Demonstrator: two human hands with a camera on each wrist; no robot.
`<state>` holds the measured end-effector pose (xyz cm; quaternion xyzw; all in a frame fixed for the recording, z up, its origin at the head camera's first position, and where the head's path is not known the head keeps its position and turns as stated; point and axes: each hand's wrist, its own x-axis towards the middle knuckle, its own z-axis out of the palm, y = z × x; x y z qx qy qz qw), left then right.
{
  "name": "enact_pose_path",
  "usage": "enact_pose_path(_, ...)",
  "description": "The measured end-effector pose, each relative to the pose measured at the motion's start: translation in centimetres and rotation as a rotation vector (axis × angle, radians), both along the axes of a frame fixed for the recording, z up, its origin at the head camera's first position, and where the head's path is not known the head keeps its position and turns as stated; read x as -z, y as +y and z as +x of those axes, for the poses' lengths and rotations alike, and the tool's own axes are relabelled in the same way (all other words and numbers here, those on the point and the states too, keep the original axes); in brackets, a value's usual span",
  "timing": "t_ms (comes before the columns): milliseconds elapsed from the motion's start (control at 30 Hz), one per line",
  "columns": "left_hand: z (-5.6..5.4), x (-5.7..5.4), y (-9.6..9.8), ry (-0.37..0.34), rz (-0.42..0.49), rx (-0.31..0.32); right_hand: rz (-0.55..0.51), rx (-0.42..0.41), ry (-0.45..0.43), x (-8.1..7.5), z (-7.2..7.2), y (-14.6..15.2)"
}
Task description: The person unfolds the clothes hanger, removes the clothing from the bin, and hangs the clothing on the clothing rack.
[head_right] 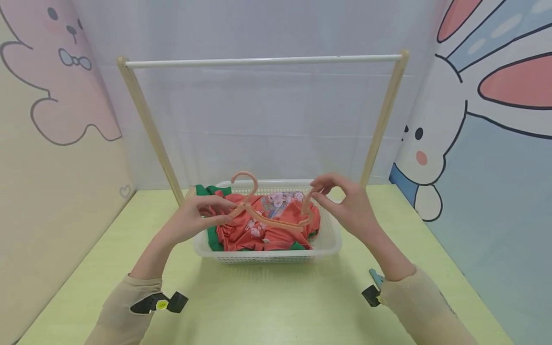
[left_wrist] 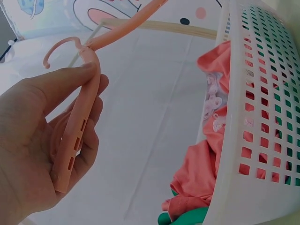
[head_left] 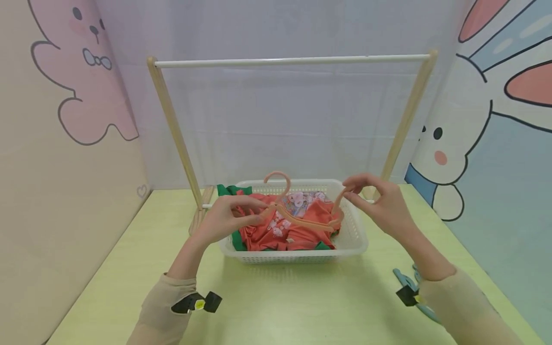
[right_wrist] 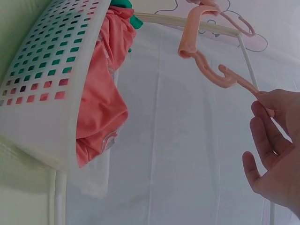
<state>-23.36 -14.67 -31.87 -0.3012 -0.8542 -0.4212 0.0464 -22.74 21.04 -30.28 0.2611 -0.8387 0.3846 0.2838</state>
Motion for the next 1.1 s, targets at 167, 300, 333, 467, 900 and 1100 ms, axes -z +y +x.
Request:
enact_pose_path(167,-0.2,0.2,-0.4,-0.024,0.041,-0.019,0.004,0.026,0.021,0.1,-0.2,1.2)
enact_pose_path(300,-0.3,0.1,-0.7,-0.023,0.051,-0.039,0.011,0.055,0.058,0.3,-0.3,1.8)
enact_pose_path(333,-0.3,0.1,-0.7,-0.025,0.053,-0.043,0.014,0.066,0.07,0.3,-0.3,2.0)
enact_pose_path(467,-0.3,-0.1,-0.8,-0.035,0.058,-0.052,0.05,0.106,0.119,0.5,-0.2,2.3)
enact_pose_path(900,-0.7,0.0,-1.1,-0.113,0.129,-0.11,0.105,0.118,0.208,0.9,-0.1,3.4)
enact_pose_path(1100,-1.1,0.3,-0.9,-0.147,0.146,-0.112,0.072,0.127,0.252,1.2,0.1,3.6)
